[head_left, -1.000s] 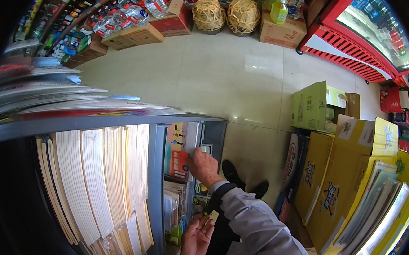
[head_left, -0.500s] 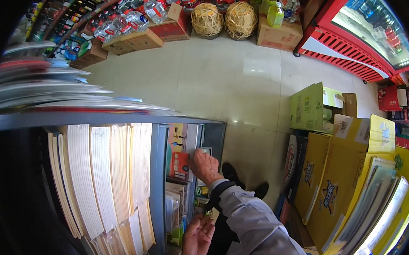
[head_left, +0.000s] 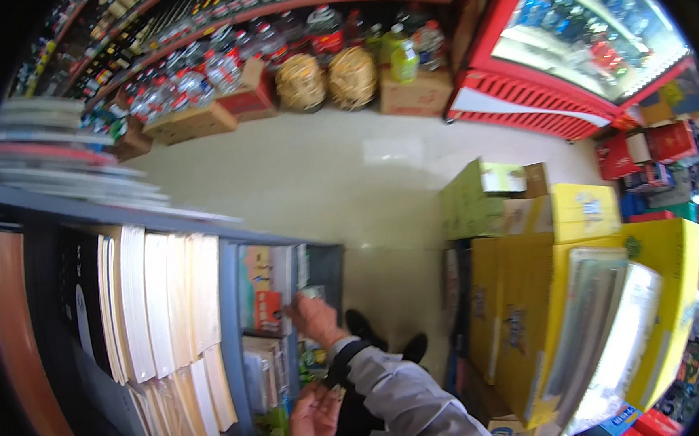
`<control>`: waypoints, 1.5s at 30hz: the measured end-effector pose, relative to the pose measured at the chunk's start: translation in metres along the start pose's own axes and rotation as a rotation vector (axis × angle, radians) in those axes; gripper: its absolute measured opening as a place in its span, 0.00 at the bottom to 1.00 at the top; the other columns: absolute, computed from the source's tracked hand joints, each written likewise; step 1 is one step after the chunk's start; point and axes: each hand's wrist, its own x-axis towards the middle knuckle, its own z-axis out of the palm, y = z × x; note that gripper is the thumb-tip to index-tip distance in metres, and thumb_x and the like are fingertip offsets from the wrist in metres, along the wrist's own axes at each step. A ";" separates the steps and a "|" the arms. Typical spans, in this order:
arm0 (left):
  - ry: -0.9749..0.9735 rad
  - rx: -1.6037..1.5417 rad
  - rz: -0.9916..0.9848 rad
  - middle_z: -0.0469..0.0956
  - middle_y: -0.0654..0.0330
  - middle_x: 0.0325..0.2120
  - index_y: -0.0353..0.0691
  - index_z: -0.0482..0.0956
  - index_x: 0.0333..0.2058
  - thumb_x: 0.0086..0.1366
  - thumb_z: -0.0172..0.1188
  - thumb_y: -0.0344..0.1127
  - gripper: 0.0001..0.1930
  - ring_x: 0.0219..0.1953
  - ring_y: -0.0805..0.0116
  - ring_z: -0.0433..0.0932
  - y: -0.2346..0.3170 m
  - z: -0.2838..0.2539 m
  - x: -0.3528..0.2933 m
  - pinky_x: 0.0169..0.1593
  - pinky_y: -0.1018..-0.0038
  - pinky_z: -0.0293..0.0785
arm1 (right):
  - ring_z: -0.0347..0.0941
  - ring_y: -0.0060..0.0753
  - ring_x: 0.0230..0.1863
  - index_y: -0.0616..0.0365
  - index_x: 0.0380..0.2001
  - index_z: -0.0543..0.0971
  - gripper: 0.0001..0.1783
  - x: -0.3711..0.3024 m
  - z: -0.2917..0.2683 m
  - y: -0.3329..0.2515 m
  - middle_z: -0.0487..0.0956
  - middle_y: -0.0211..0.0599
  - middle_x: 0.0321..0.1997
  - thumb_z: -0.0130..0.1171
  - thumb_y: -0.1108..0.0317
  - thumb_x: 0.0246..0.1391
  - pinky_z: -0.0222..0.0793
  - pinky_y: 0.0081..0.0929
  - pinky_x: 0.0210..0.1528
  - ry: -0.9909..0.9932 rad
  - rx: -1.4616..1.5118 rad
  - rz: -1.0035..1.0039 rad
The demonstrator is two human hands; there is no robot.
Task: The person repeatedly picks up various stationery items including sketchbooks, notebooks, and folders from a cardboard box, briefly turns them over to view the covers, and places them into a vertical display rack. The person handles items one at a time throughout the clip.
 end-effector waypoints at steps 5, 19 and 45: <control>0.064 0.103 0.040 0.82 0.65 0.39 0.42 0.78 0.47 0.72 0.58 0.34 0.09 0.41 0.72 0.81 -0.002 0.033 -0.011 0.48 0.74 0.81 | 0.83 0.53 0.32 0.53 0.38 0.76 0.12 -0.067 -0.081 -0.051 0.84 0.45 0.26 0.51 0.57 0.65 0.77 0.48 0.38 0.031 0.156 -0.042; -0.660 0.777 -0.343 0.83 0.50 0.45 0.36 0.76 0.52 0.73 0.54 0.32 0.12 0.50 0.56 0.83 -0.104 0.184 -0.090 0.56 0.58 0.80 | 0.80 0.33 0.32 0.57 0.45 0.79 0.12 -0.394 -0.302 -0.007 0.82 0.40 0.36 0.63 0.75 0.58 0.75 0.30 0.33 1.078 0.071 0.018; -0.804 1.396 -0.048 0.81 0.60 0.38 0.35 0.76 0.45 0.68 0.65 0.36 0.13 0.38 0.71 0.83 -0.222 0.218 -0.097 0.40 0.70 0.84 | 0.69 0.52 0.62 0.60 0.56 0.76 0.24 -0.524 -0.305 0.092 0.78 0.45 0.59 0.62 0.66 0.55 0.62 0.46 0.63 1.309 -0.312 0.414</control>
